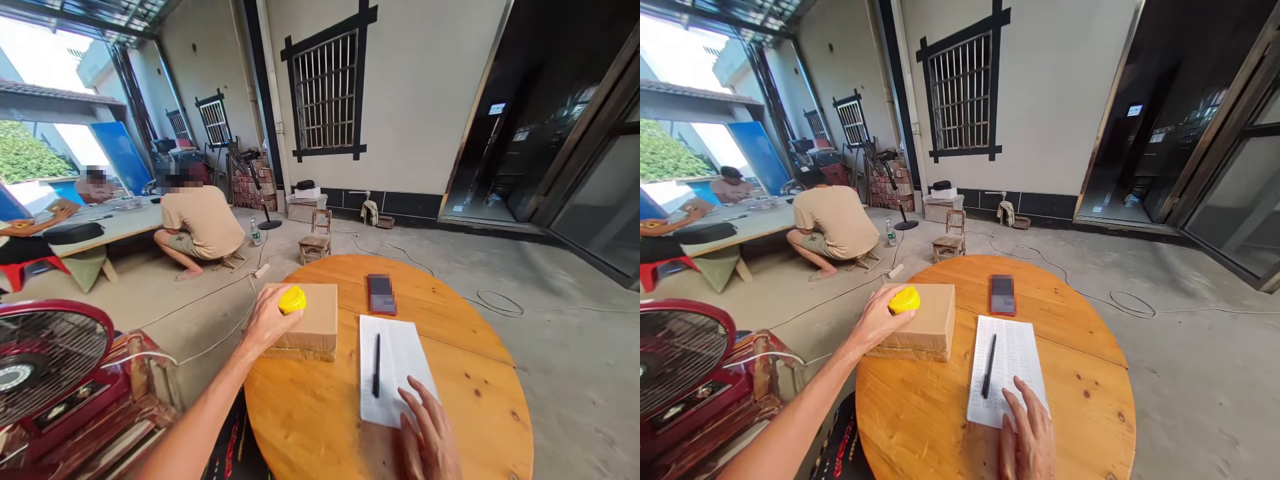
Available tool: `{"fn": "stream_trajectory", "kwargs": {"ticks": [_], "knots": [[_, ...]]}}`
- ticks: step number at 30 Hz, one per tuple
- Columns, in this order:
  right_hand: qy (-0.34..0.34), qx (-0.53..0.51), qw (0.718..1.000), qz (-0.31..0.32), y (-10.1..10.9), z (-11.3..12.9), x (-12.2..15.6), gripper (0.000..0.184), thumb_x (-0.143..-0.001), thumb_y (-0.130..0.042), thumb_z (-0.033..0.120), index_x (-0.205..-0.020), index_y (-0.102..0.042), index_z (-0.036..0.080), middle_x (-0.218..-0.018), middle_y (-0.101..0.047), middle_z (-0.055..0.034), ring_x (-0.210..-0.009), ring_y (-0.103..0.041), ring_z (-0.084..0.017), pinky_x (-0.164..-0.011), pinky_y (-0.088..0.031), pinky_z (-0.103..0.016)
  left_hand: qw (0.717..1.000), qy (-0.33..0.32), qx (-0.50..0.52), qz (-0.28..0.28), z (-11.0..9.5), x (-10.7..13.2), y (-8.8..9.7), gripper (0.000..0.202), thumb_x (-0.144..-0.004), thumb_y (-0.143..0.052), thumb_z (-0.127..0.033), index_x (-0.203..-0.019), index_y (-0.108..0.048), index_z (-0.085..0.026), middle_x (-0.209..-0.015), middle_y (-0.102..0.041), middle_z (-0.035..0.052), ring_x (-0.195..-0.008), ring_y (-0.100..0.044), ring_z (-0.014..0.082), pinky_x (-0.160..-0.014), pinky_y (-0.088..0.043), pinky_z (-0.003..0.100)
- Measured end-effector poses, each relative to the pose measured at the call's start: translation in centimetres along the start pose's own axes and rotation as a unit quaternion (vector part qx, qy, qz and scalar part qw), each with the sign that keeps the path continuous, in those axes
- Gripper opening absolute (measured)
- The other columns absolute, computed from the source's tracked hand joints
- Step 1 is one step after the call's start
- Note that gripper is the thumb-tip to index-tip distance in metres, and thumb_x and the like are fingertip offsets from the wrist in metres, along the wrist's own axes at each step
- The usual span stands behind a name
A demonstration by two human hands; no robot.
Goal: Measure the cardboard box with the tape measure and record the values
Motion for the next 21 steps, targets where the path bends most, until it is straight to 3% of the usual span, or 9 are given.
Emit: {"fn": "stream_trajectory", "kwargs": {"ticks": [4, 7, 9, 11, 12, 15, 18, 21], "knots": [[-0.012, 0.003, 1.0, -0.002, 0.1, 0.0, 0.2, 0.036, -0.093, -0.046, 0.015, -0.127, -0.05, 0.025, -0.137, -0.052, -0.0141, -0.121, -0.057, -0.029, -0.091, -0.054, -0.048, 0.999, 0.024, 0.01, -0.039, -0.2, 0.2, 0.0, 0.046, -0.07, -0.067, -0.036, -0.114, -0.064, -0.021, -0.113, -0.065, 0.0084, -0.109, -0.058, 0.0286, -0.098, -0.045, 0.044], [-0.017, 0.008, 1.0, -0.01, 0.4, 0.4, 0.1, 0.036, -0.093, -0.045, 0.015, -0.127, -0.05, 0.025, -0.136, -0.052, -0.0133, -0.12, -0.058, -0.028, -0.091, -0.055, -0.046, 0.995, 0.059, 0.061, -0.061, -0.8, 1.4, 1.2, 0.05, -0.072, -0.067, -0.041, -0.118, -0.063, -0.021, -0.113, -0.064, 0.0075, -0.106, -0.06, 0.0274, -0.094, -0.047, 0.042], [-0.018, 0.009, 1.0, -0.022, 0.6, 0.8, -0.2, 0.035, -0.093, -0.044, 0.014, -0.125, -0.051, 0.024, -0.135, -0.054, -0.0129, -0.119, -0.059, -0.028, -0.089, -0.056, -0.046, 0.983, 0.096, 0.146, -0.058, -1.4, 2.8, 2.3, 0.057, -0.07, -0.071, -0.046, -0.121, -0.062, -0.022, -0.115, -0.064, 0.0061, -0.105, -0.061, 0.0271, -0.096, -0.047, 0.042], [-0.017, 0.006, 0.999, -0.033, 0.9, 1.2, -0.5, 0.033, -0.093, -0.043, 0.015, -0.124, -0.052, 0.024, -0.133, -0.055, -0.0128, -0.117, -0.059, -0.028, -0.087, -0.057, -0.046, 0.947, 0.137, 0.289, -0.026, -2.6, 4.8, 3.0, 0.064, -0.068, -0.074, -0.05, -0.123, -0.06, -0.022, -0.118, -0.066, 0.0069, -0.109, -0.061, 0.0283, -0.095, -0.048, 0.041], [-0.017, 0.003, 0.999, -0.036, 1.0, 1.3, -0.6, 0.033, -0.093, -0.042, 0.015, -0.123, -0.052, 0.024, -0.132, -0.055, -0.0129, -0.117, -0.059, -0.028, -0.086, -0.057, -0.046, 0.912, 0.156, 0.379, -0.006, -3.4, 5.9, 3.2, 0.063, -0.069, -0.073, -0.052, -0.122, -0.061, -0.02, -0.119, -0.066, 0.0086, -0.11, -0.061, 0.0292, -0.093, -0.049, 0.041], [-0.028, -0.019, 0.999, -0.028, 1.1, 1.5, -0.6, 0.031, -0.095, -0.041, 0.017, -0.123, -0.053, 0.025, -0.133, -0.055, -0.0132, -0.118, -0.058, -0.029, -0.088, -0.055, -0.051, 0.756, 0.269, 0.593, 0.071, -6.1, 9.5, 2.4, 0.056, -0.077, -0.055, -0.066, -0.105, -0.065, -0.019, -0.108, -0.07, 0.0125, -0.092, -0.066, 0.0295, -0.071, -0.054, 0.042], [-0.055, -0.063, 0.996, -0.019, 1.3, 1.5, -0.4, 0.029, -0.096, -0.043, 0.021, -0.123, -0.054, 0.025, -0.135, -0.054, -0.013, -0.122, -0.055, -0.03, -0.094, -0.05, -0.056, 0.618, 0.355, 0.667, 0.218, -9.1, 12.3, 0.7, 0.063, -0.084, -0.037, -0.071, -0.096, -0.067, -0.017, -0.082, -0.068, 0.0117, -0.068, -0.063, 0.0229, -0.063, -0.049, 0.039], [-0.094, -0.115, 0.989, -0.01, 1.7, 1.6, -0.2, 0.028, -0.096, -0.044, 0.024, -0.121, -0.056, 0.025, -0.135, -0.056, -0.0119, -0.123, -0.054, -0.029, -0.098, -0.047, -0.056, 0.512, 0.408, 0.706, 0.27, -10.4, 14.0, -0.6, 0.07, -0.087, -0.032, -0.071, -0.099, -0.068, -0.012, -0.075, -0.066, 0.0104, -0.059, -0.058, 0.0174, -0.062, -0.046, 0.033]]}}
Point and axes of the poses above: each hand's wrist, its own x-axis away from the middle knuckle, its own y-axis out of the back of the hand, z = x × y, the point moved 4 cm from there along -x, towards the middle knuckle
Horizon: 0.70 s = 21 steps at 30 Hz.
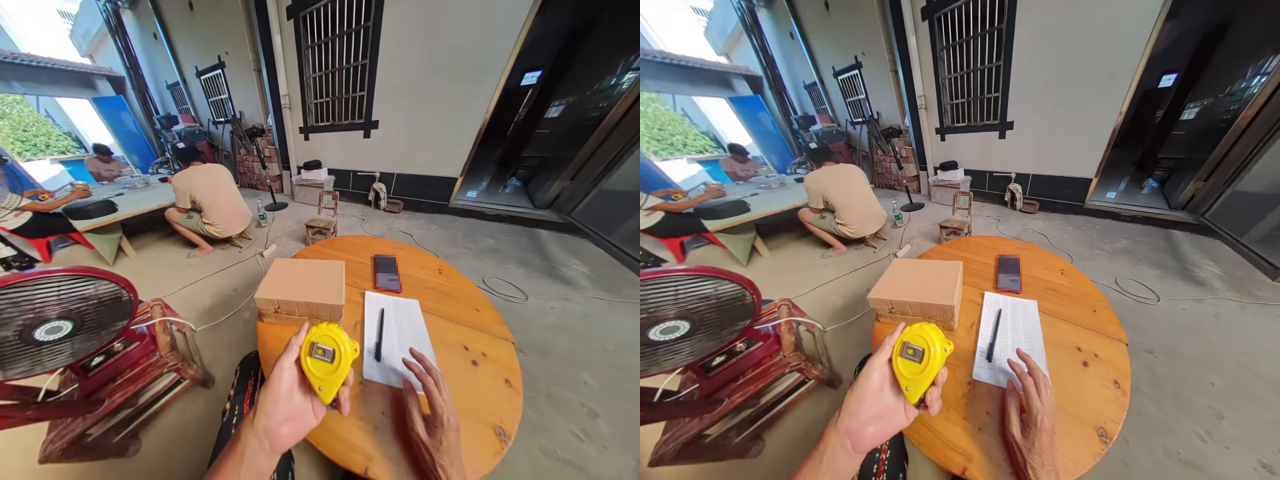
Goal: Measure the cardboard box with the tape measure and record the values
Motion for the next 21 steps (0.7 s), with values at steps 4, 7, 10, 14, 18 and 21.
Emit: {"fn": "stream_trajectory", "kwargs": {"ticks": [4, 7, 10, 14, 18, 21], "knots": [[-0.053, -0.072, 0.996, 0.024, 0.4, 1.4, 0.1, 0.029, -0.095, -0.049, 0.031, -0.123, -0.058, 0.027, -0.132, -0.061, -0.0098, -0.119, -0.059, -0.027, -0.092, -0.054, -0.046, 0.993, 0.06, 0.104, 0.01, 1.6, -0.2, 0.5, 0.072, -0.089, -0.033, -0.071, -0.098, -0.069, -0.009, -0.075, -0.067, 0.0132, -0.058, -0.06, 0.0175, -0.06, -0.043, 0.029], [-0.087, -0.129, 0.986, 0.062, 0.3, 3.3, -0.2, 0.032, -0.094, -0.052, 0.037, -0.125, -0.06, 0.03, -0.13, -0.063, -0.0062, -0.111, -0.063, -0.024, -0.086, -0.056, -0.037, 0.984, 0.079, 0.159, 0.016, 2.3, -0.3, 0.8, 0.066, -0.09, -0.039, -0.068, -0.098, -0.069, -0.01, -0.078, -0.068, 0.0129, -0.063, -0.062, 0.0194, -0.059, -0.042, 0.028], [-0.123, -0.194, 0.968, 0.105, 0.0, 5.1, -0.6, 0.032, -0.093, -0.055, 0.041, -0.124, -0.061, 0.033, -0.13, -0.063, -0.0028, -0.112, -0.061, -0.023, -0.089, -0.054, -0.032, 0.981, 0.083, 0.177, 0.015, 3.0, -0.6, 1.0, 0.064, -0.09, -0.04, -0.067, -0.098, -0.07, -0.011, -0.079, -0.068, 0.0119, -0.067, -0.064, 0.0202, -0.058, -0.043, 0.027], [-0.159, -0.259, 0.942, 0.143, -0.3, 6.7, -1.0, 0.031, -0.092, -0.057, 0.044, -0.122, -0.063, 0.035, -0.129, -0.063, -0.0014, -0.11, -0.061, -0.021, -0.091, -0.052, -0.029, 0.996, 0.023, 0.084, 0.024, 3.4, -0.8, 1.4, 0.064, -0.09, -0.039, -0.066, -0.101, -0.069, -0.011, -0.085, -0.069, 0.0131, -0.064, -0.062, 0.0198, -0.06, -0.047, 0.031], [-0.207, -0.299, 0.916, 0.166, 0.3, 7.3, -0.5, 0.034, -0.091, -0.057, 0.049, -0.118, -0.067, 0.033, -0.118, -0.068, -0.0041, -0.098, -0.065, -0.023, -0.087, -0.054, -0.031, 0.971, -0.141, -0.195, -0.003, 2.3, 0.4, 1.6, 0.048, -0.084, -0.06, -0.056, -0.112, -0.068, -0.018, -0.11, -0.069, 0.0106, -0.095, -0.063, 0.0247, -0.077, -0.05, 0.033], [-0.297, -0.329, 0.883, 0.156, 1.0, 7.1, 0.9, 0.043, -0.086, -0.059, 0.058, -0.117, -0.07, 0.031, -0.111, -0.072, -0.006, -0.091, -0.068, -0.027, -0.08, -0.057, -0.035, 0.857, -0.239, -0.456, -0.014, 2.0, 1.3, 0.9, 0.049, -0.072, -0.074, -0.037, -0.118, -0.066, -0.022, -0.111, -0.067, 0.0072, -0.103, -0.061, 0.0255, -0.088, -0.049, 0.033]]}}
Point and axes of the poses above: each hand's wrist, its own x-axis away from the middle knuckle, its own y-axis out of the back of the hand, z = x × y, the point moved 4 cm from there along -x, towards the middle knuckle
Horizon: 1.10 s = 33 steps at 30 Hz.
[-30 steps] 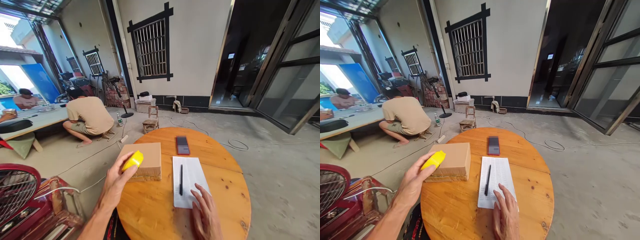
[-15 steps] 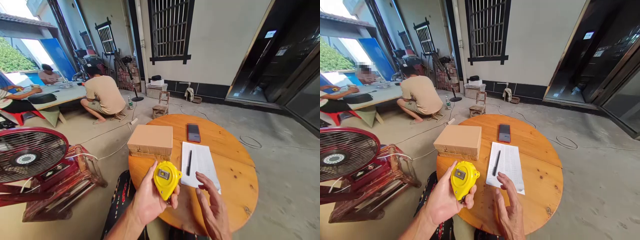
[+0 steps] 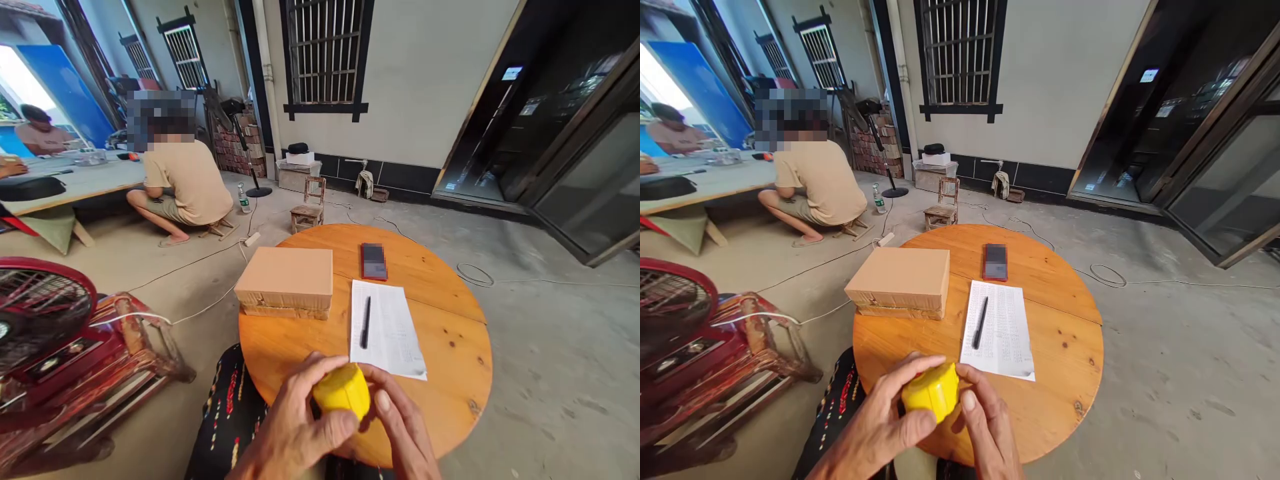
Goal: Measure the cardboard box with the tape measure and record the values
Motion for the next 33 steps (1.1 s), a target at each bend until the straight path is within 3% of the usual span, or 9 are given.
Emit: {"fn": "stream_trajectory", "kwargs": {"ticks": [5, 9, 12, 16, 18, 20, 25, 29, 33], "knots": [[-0.088, -0.145, 0.985, -0.037, -0.2, -0.9, 1.2, 0.049, -0.077, -0.07, 0.059, -0.118, -0.07, 0.031, -0.125, -0.068, -0.0073, -0.111, -0.064, -0.032, -0.089, -0.055, -0.041, 0.95, -0.163, -0.263, -0.036, 0.7, 0.5, -1.5, 0.083, -0.057, -0.074, -0.011, -0.136, -0.05, -0.025, -0.11, -0.065, 0.0071, -0.098, -0.063, 0.0243, -0.084, -0.055, 0.034], [-0.123, -0.27, 0.954, 0.046, -1.6, -1.3, 0.5, 0.051, -0.072, -0.079, 0.05, -0.117, -0.068, 0.029, -0.119, -0.07, -0.009, -0.105, -0.068, -0.031, -0.09, -0.054, -0.044, 0.899, -0.264, -0.349, -0.019, 1.9, 0.6, -2.2, 0.101, -0.057, -0.084, -0.02, -0.145, -0.036, -0.03, -0.114, -0.064, 0.0086, -0.099, -0.064, 0.027, -0.083, -0.057, 0.037], [-0.122, -0.322, 0.938, 0.034, -2.0, -1.4, 0.2, 0.054, -0.068, -0.082, 0.047, -0.115, -0.068, 0.025, -0.117, -0.07, -0.0096, -0.103, -0.068, -0.031, -0.091, -0.053, -0.043, 0.896, -0.29, -0.336, -0.021, 2.2, 0.8, -1.8, 0.103, -0.062, -0.085, -0.03, -0.15, -0.03, -0.03, -0.126, -0.06, 0.0124, -0.111, -0.061, 0.031, -0.091, -0.055, 0.041], [-0.109, -0.295, 0.949, -0.037, -1.6, -1.4, 0.1, 0.063, -0.069, -0.081, 0.047, -0.124, -0.062, 0.024, -0.114, -0.072, -0.0106, -0.102, -0.069, -0.03, -0.089, -0.054, -0.039, 0.944, -0.197, -0.25, -0.085, 2.7, 1.2, -0.3, 0.083, -0.079, -0.072, -0.037, -0.151, -0.03, -0.031, -0.151, -0.041, 0.0124, -0.136, -0.042, 0.0351, -0.108, -0.043, 0.048], [-0.087, -0.267, 0.958, -0.06, -1.1, -1.2, -0.1, 0.067, -0.07, -0.08, 0.048, -0.129, -0.059, 0.025, -0.113, -0.072, -0.0103, -0.1, -0.069, -0.029, -0.087, -0.056, -0.037, 0.975, -0.109, -0.148, -0.126, 3.4, 1.3, 0.2, 0.068, -0.085, -0.064, -0.041, -0.147, -0.038, -0.028, -0.148, -0.046, 0.0121, -0.134, -0.046, 0.0339, -0.109, -0.042, 0.047], [-0.067, -0.24, 0.966, -0.07, -0.8, -1.2, -0.4, 0.067, -0.07, -0.08, 0.048, -0.129, -0.057, 0.026, -0.113, -0.071, -0.0095, -0.1, -0.069, -0.028, -0.085, -0.057, -0.036, 0.994, -0.017, -0.006, -0.111, 4.2, 1.2, -0.2, 0.06, -0.088, -0.06, -0.047, -0.141, -0.046, -0.024, -0.142, -0.052, 0.0138, -0.128, -0.053, 0.0322, -0.107, -0.045, 0.045], [-0.022, -0.176, 0.978, -0.107, -0.8, -1.2, -0.7, 0.053, -0.072, -0.081, 0.043, -0.117, -0.059, 0.027, -0.11, -0.069, -0.0065, -0.099, -0.067, -0.025, -0.082, -0.058, -0.032, 0.954, 0.098, 0.283, -0.017, 4.2, 1.1, -3.3, 0.059, -0.081, -0.07, -0.05, -0.131, -0.057, -0.021, -0.136, -0.059, 0.0144, -0.128, -0.054, 0.0315, -0.107, -0.044, 0.041], [-0.002, -0.173, 0.975, -0.142, -1.3, -0.6, -0.5, 0.045, -0.072, -0.082, 0.038, -0.109, -0.059, 0.027, -0.112, -0.064, -0.0042, -0.099, -0.064, -0.022, -0.083, -0.056, -0.03, 0.945, 0.141, 0.294, -0.037, 3.5, 1.0, -3.9, 0.057, -0.08, -0.072, -0.046, -0.128, -0.058, -0.019, -0.134, -0.061, 0.0145, -0.128, -0.054, 0.0311, -0.11, -0.041, 0.042], [0.001, -0.146, 0.981, -0.124, -1.2, -1.0, -0.5, 0.041, -0.074, -0.08, 0.036, -0.108, -0.059, 0.028, -0.113, -0.062, -0.0041, -0.103, -0.061, -0.022, -0.087, -0.054, -0.03, 0.955, 0.134, 0.265, -0.026, 3.6, 0.6, -3.1, 0.055, -0.081, -0.071, -0.045, -0.127, -0.058, -0.016, -0.13, -0.063, 0.0148, -0.124, -0.057, 0.0291, -0.108, -0.044, 0.04]]}}
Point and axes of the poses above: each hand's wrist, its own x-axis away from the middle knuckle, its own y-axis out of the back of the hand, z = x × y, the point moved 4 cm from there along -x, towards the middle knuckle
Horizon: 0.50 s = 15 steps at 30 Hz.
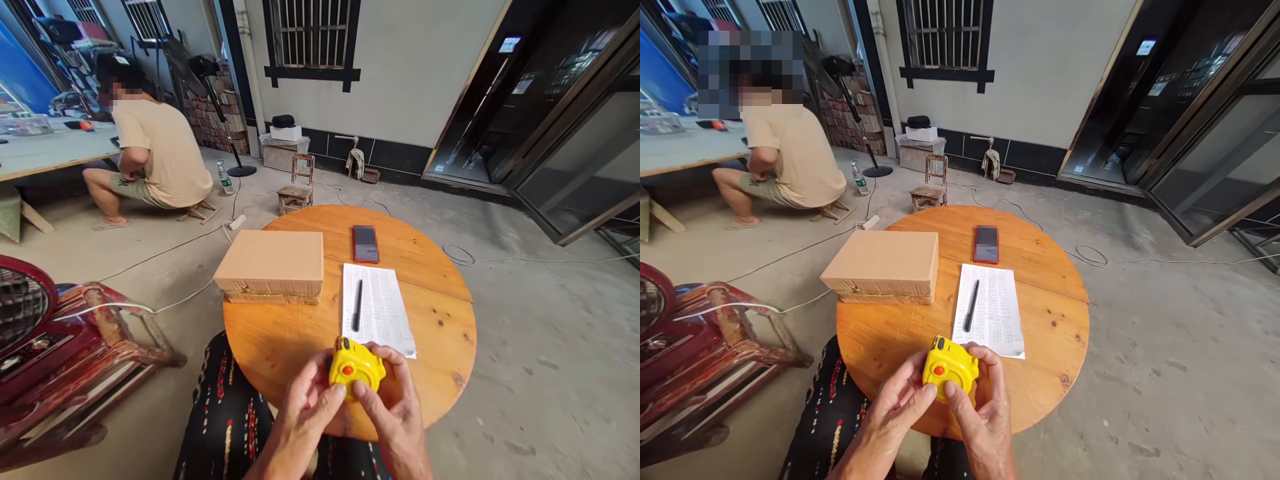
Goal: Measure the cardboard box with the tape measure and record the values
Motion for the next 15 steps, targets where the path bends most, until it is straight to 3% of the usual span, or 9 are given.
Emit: {"fn": "stream_trajectory", "kwargs": {"ticks": [4, 9, 12, 15], "knots": [[-0.004, 0.05, 0.998, 0.044, 0.5, -0.9, -0.2, 0.05, -0.074, -0.079, 0.039, -0.118, -0.058, 0.027, -0.115, -0.064, -0.0066, -0.109, -0.06, -0.026, -0.095, -0.05, -0.036, 0.998, -0.027, -0.062, 0.011, 0.0, -0.4, 1.2, 0.05, -0.085, -0.066, -0.042, -0.127, -0.057, -0.017, -0.128, -0.064, 0.0133, -0.119, -0.061, 0.0263, -0.102, -0.049, 0.036], [-0.041, 0.039, 0.996, 0.073, 0.4, -2.0, 0.0, 0.057, -0.075, -0.078, 0.041, -0.126, -0.056, 0.028, -0.126, -0.063, -0.0087, -0.116, -0.059, -0.029, -0.099, -0.048, -0.04, 0.978, -0.043, -0.203, -0.027, 0.1, -0.6, 2.7, 0.04, -0.082, -0.065, -0.032, -0.119, -0.061, -0.019, -0.117, -0.069, 0.0096, -0.108, -0.065, 0.0248, -0.095, -0.053, 0.035], [-0.066, 0.031, 0.993, 0.089, 0.4, -2.5, 0.3, 0.063, -0.074, -0.079, 0.043, -0.13, -0.054, 0.028, -0.13, -0.062, -0.0096, -0.12, -0.058, -0.03, -0.098, -0.049, -0.041, 0.964, -0.041, -0.261, -0.043, -0.3, -0.6, 2.7, 0.038, -0.077, -0.066, -0.026, -0.115, -0.063, -0.021, -0.113, -0.071, 0.0068, -0.105, -0.066, 0.0237, -0.094, -0.052, 0.033], [-0.089, 0.021, 0.991, 0.096, 0.5, -2.8, 0.4, 0.063, -0.074, -0.079, 0.043, -0.13, -0.054, 0.03, -0.131, -0.062, -0.0087, -0.121, -0.057, -0.03, -0.099, -0.049, -0.04, 0.964, -0.053, -0.257, -0.028, -1.3, -0.5, 1.9, 0.036, -0.073, -0.065, -0.022, -0.109, -0.066, -0.02, -0.104, -0.073, 0.0048, -0.096, -0.067, 0.0212, -0.087, -0.054, 0.03]]}}
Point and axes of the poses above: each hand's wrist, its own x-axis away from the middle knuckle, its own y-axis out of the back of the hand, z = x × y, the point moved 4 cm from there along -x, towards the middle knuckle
